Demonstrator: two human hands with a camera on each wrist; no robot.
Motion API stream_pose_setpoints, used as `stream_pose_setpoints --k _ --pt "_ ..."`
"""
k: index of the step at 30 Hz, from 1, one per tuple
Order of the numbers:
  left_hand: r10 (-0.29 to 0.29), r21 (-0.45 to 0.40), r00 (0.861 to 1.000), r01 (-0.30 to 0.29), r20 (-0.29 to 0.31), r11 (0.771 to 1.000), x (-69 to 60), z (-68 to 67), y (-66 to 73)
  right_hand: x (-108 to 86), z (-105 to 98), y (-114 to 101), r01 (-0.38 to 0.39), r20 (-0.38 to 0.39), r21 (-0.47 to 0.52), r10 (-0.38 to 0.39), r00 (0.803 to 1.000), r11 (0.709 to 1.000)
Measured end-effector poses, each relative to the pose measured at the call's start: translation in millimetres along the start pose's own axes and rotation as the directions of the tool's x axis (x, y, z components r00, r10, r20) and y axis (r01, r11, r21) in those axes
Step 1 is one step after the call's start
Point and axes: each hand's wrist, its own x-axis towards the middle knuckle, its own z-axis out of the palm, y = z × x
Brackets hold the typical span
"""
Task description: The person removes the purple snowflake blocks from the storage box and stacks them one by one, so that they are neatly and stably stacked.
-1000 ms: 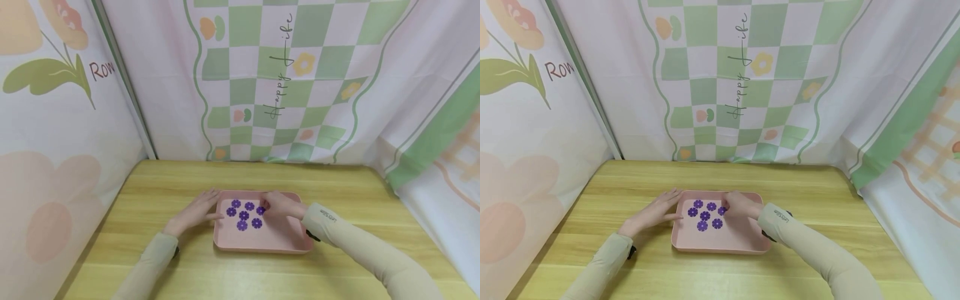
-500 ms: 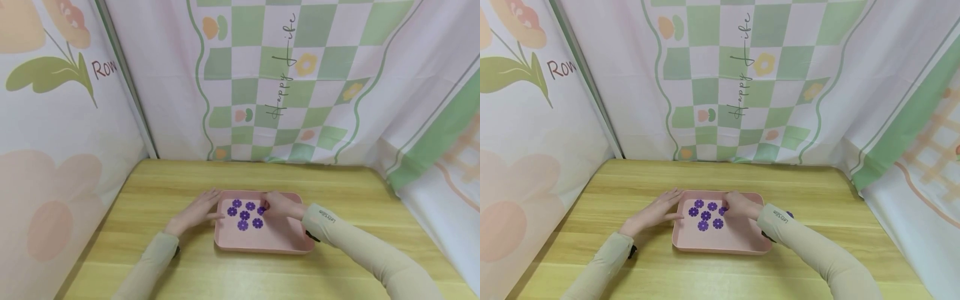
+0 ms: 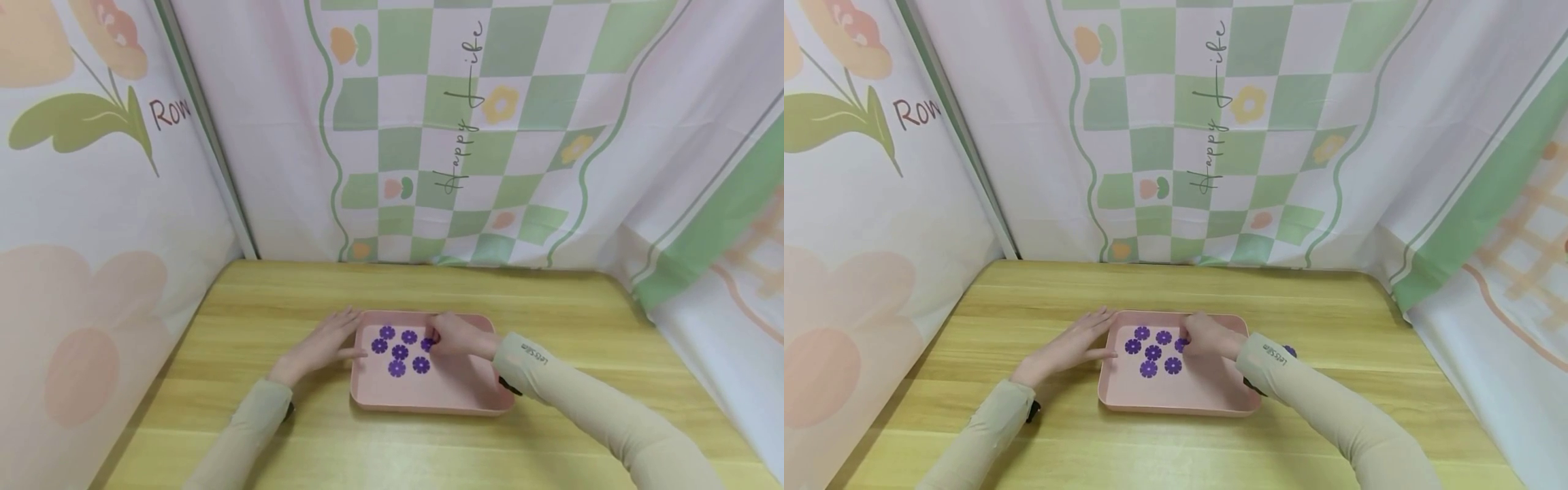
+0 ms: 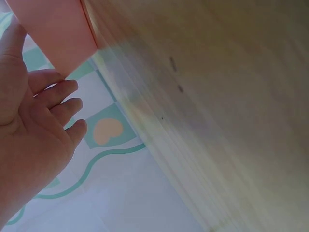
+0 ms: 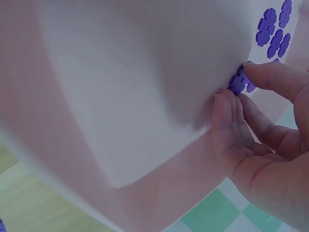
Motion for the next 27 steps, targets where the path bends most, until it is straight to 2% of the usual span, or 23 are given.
stream_pose_setpoints --k 9,19,27 --pt "-0.014 0.007 1.000 0.014 0.011 1.000 0.4 0.2 -0.3 -2.6 -1 0 -0.001 0.003 0.009 0.001 1.000 1.000" --pt "0.016 0.018 1.000 -0.016 -0.016 1.000 1.2 0.9 -0.3 -12.3 -11 -2 -0.016 -0.012 0.053 0.017 1.000 0.998" --pt "0.026 0.018 1.000 -0.026 -0.018 1.000 -0.4 -0.4 1.4 -20.4 -18 1 -0.018 -0.050 0.005 0.019 0.999 1.000"
